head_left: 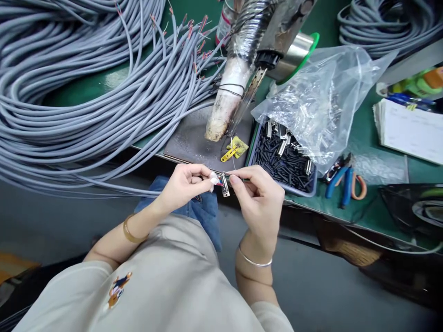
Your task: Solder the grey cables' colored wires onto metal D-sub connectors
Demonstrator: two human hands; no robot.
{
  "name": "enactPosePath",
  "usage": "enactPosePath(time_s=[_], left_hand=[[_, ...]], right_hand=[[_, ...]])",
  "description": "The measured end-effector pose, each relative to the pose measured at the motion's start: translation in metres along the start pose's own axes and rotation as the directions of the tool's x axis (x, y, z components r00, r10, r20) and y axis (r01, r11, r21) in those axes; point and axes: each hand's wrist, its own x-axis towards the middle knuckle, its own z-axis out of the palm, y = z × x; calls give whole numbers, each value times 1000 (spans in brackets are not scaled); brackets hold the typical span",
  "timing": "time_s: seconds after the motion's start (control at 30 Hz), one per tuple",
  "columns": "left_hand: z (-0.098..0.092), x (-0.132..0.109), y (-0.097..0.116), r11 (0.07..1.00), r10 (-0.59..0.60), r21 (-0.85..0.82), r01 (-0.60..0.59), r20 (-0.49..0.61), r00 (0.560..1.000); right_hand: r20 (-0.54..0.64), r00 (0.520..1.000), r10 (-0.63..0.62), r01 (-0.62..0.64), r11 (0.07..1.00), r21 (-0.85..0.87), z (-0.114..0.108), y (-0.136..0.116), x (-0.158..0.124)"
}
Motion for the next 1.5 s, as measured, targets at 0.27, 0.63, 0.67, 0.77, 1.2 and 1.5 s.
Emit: enactPosePath(time_s=[0.27,0.63,0.67,0.77,1.2,1.5], left_hand=[[-4,2,-6,995,21,94,-31,102,995],[-8,0,-10,988,4,-148,39,276,961],[-9,0,-9,987,5,-157,37,261,965],[-9,2,-6,991,38,-130,-12,205,978],[-10,3,-6,936,353,-19,-353,81,932],[-5,4,-7,965,261,5,-262,36,965]], right_hand=[[142,988,-62,69,997,-44,-8,1,0],[271,954,-129,166,979,-117,-14,-2,6],[139,985,-101,119,985,-126,-15,-2,4],[-105,993,46,-55,995,-78,-14,-1,-5],[-2,984,180,-175,961,214,18,10,-14],[-35,999,35,-36,999,-38,11,1,-14]])
